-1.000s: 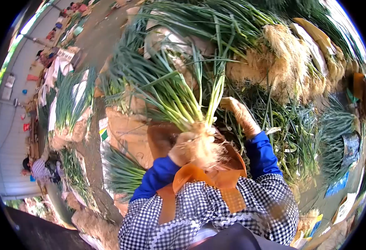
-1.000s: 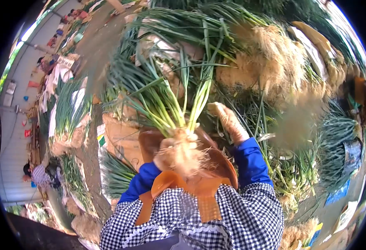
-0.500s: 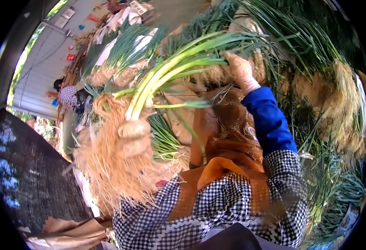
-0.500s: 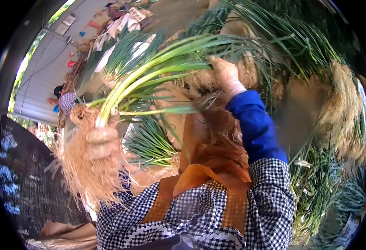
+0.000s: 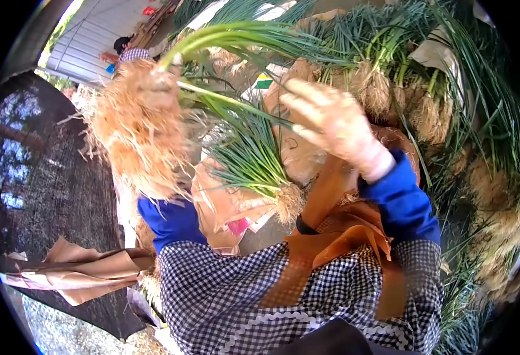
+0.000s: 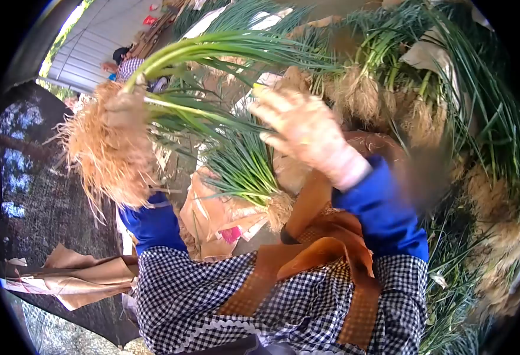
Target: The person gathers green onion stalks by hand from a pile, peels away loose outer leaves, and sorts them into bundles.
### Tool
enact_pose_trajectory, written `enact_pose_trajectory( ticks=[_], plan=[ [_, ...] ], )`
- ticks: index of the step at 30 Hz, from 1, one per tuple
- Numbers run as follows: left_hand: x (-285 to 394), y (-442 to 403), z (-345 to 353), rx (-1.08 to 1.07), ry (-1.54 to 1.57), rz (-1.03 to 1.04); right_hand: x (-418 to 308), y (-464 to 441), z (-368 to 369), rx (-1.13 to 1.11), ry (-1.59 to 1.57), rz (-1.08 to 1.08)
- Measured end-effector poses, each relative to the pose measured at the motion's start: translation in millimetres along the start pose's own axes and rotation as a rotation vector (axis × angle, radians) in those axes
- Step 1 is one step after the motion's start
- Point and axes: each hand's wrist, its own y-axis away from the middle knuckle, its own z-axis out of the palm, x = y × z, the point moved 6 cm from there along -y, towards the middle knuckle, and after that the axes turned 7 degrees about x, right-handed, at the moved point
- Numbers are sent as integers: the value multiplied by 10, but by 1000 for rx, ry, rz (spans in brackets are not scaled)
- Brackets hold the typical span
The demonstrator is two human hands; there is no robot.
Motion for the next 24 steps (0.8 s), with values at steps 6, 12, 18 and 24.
enact_pose_trajectory(
  ticks=[6,12,18,24],
  plan=[
    [593,-117,-105,-141,106,-49,845,614,190,-104,-62,332],
    [402,239,-1199,217,-92,182,1105,1696,-931,-257,406,579],
    [-1306,1646,-3511,1176,-538,-3,1046,3079,-1161,-180,419,926],
    [-2492,2643,-4427,1520,-368,-297,932,4269,-419,-947,508,827]
  ],
)
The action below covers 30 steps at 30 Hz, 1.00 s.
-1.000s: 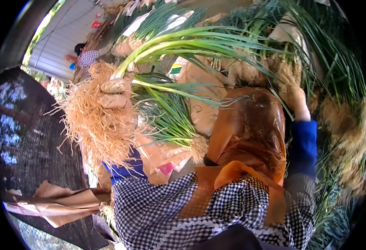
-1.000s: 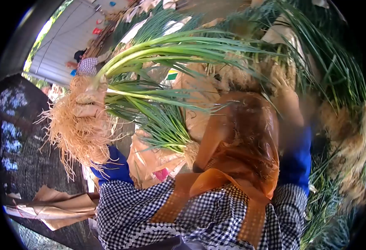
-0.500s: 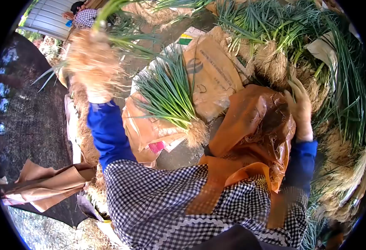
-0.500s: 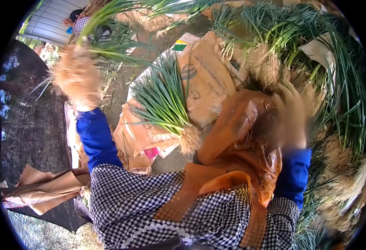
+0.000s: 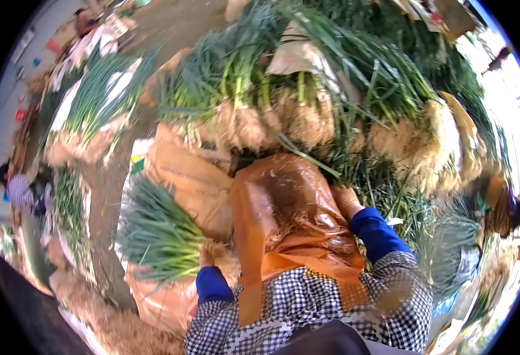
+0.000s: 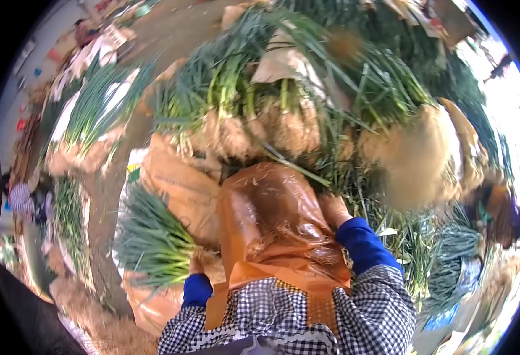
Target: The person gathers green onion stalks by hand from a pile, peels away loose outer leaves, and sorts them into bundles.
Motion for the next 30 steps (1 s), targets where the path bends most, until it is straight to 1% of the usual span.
enact_pose_trajectory(
  ticks=[1,2,3,4,6,7,8,9,10,11,12,13,14,15,16,17,18,19,20,21,22,23,24,25,26,28,29,30],
  plan=[
    [-109,-75,-91,42,-21,-35,205,285,288,-36,-47,69],
    [-166,-113,-173,78,-40,-60,377,582,321,-119,-112,251],
    [-184,-152,-212,110,-51,-72,626,921,600,-169,-41,293],
    [-189,-191,-262,143,-70,-81,715,1143,412,-404,-214,511],
    [-107,-292,-221,185,-110,-39,975,1230,233,-818,-325,436],
    [-12,-341,-147,203,-127,30,1050,1075,-174,-769,-401,188],
    [141,-388,-7,210,-135,138,1389,777,-299,-558,-285,200],
    [303,-197,50,305,-138,300,1707,501,-472,-352,-167,230],
    [474,53,201,376,-119,550,1936,266,-1022,20,128,215],
    [694,408,483,374,-102,736,1988,175,-1648,342,41,429],
    [866,771,881,294,-87,861,1995,154,-2274,712,-101,579],
    [1013,1156,1334,152,-63,934,2038,-1,-2419,783,-119,580],
    [1108,1447,1825,-48,-124,927,2244,-291,-2263,425,-74,700],
    [1194,1995,2348,-215,-190,946,2379,-495,-2073,206,16,736],
    [1180,2321,2767,-432,-229,949,2477,-625,-1867,-16,104,764],
    [1178,2873,3153,-534,-312,1113,2526,-698,-1822,-9,99,754],
    [1142,3146,3443,-702,-230,885,2483,-795,-1814,-41,70,738],
    [981,3379,3673,-759,-335,831,2494,-840,-1763,-64,44,725],
    [818,3701,3869,-881,-422,784,2078,-699,-2139,-32,-144,735],
    [567,3914,4073,-1065,-423,700,1810,-483,-2244,-14,-491,716],
    [243,4055,4244,-1193,-391,536,1561,-401,-2276,103,-481,565],
    [33,4294,4345,-1256,-511,683,1302,-299,-2314,216,-455,412],
    [-400,4296,4402,-1253,-470,303,1006,-149,-2380,143,-666,461],
    [-624,4356,4365,-1221,-468,-79,732,-120,-2400,-41,-699,561],
    [-1010,4273,4409,-1266,-330,-242,646,-84,-2204,17,-656,531],
    [-1335,4060,4298,-1136,-434,-351,560,27,-1733,259,-731,574],
    [-1282,4122,4237,-1033,-375,-422,496,104,-1681,304,-624,557],
    [-1281,3960,4192,-998,-483,-307,422,180,-1631,347,-519,535]
  ],
)
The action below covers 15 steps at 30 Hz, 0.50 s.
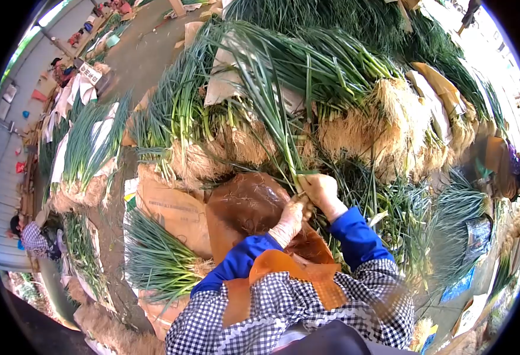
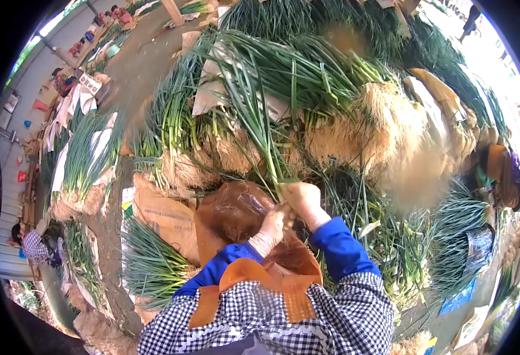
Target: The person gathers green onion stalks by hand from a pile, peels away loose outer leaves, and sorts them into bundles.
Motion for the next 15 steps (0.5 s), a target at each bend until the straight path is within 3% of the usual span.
enact_pose_trajectory(
  ticks=[1,2,3,5,7,8,10,12,13,14,15],
  plan=[
    [-44,-77,-135,4,8,11,119,152,76,119,-15,-85],
    [-14,-110,-254,8,16,21,261,291,143,139,-47,22],
    [17,-1,-159,-124,-98,4,446,458,100,149,-115,81],
    [46,141,-54,-115,-107,-9,1142,639,118,74,88,155],
    [115,142,-73,-164,-40,62,2157,782,454,-590,497,452],
    [116,103,-105,-157,-79,88,2182,875,472,-707,597,213],
    [92,127,-76,-57,-167,163,1192,474,-11,-616,427,225],
    [-1,67,-107,37,-271,229,402,56,-234,-141,167,64],
    [1,-29,-186,89,-438,353,31,-57,-275,-94,151,-9],
    [312,246,31,228,-795,618,-225,-135,-304,-49,134,-83],
    [315,217,-12,244,-752,597,-264,-196,-173,-38,128,-130]
  ],
)
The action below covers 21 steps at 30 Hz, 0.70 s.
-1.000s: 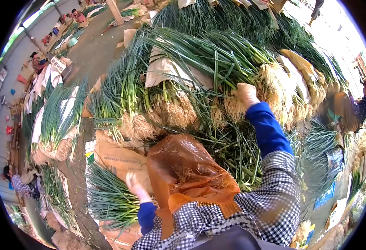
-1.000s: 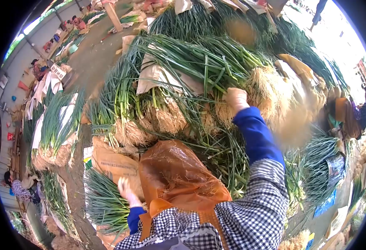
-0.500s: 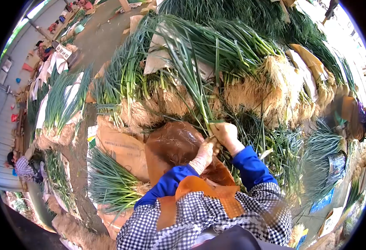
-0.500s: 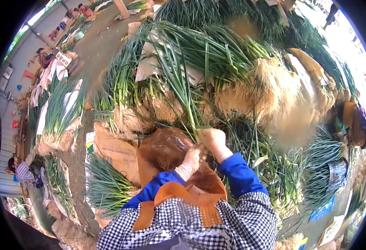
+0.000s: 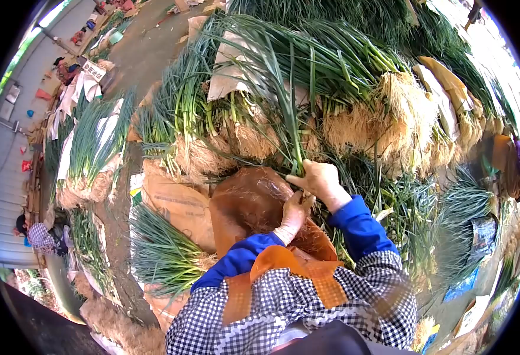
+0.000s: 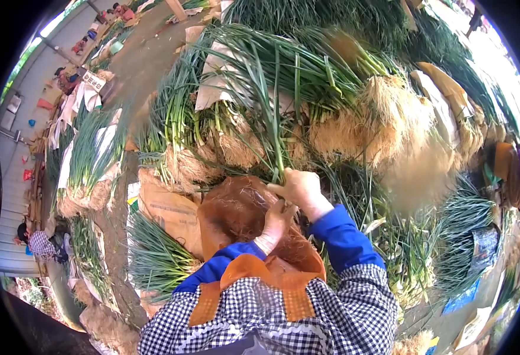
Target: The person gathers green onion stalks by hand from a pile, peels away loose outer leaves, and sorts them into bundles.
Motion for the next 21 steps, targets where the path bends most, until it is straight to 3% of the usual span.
enact_pose_trajectory(
  ticks=[5,7,8,9,11,13,14,15,16,17,19,21],
  plan=[
    [-136,-131,-23,30,-111,88,190,234,124,-95,125,-13],
    [-209,-111,47,-151,177,-256,468,647,-111,125,-49,7],
    [-240,-70,113,-166,396,-355,801,843,-22,93,46,113],
    [-237,-91,119,-169,403,-353,1208,1024,90,64,145,212],
    [-282,-112,85,-132,371,-357,2153,1559,296,-68,294,427],
    [-190,-95,111,-137,264,-290,2163,1700,547,-418,295,310],
    [-197,-90,125,-140,175,-276,1570,1413,163,-551,135,467],
    [-207,-74,129,-147,80,-260,1300,1239,209,-420,-66,140],
    [-203,-50,153,-160,149,-315,1131,1083,279,-449,-730,691],
    [-192,-42,167,-164,149,-311,832,885,293,-327,-1171,679],
    [-177,-39,166,-170,60,-289,603,565,558,-264,-1235,615],
    [-355,-154,191,-147,73,-280,565,466,812,76,-1350,557]
  ],
)
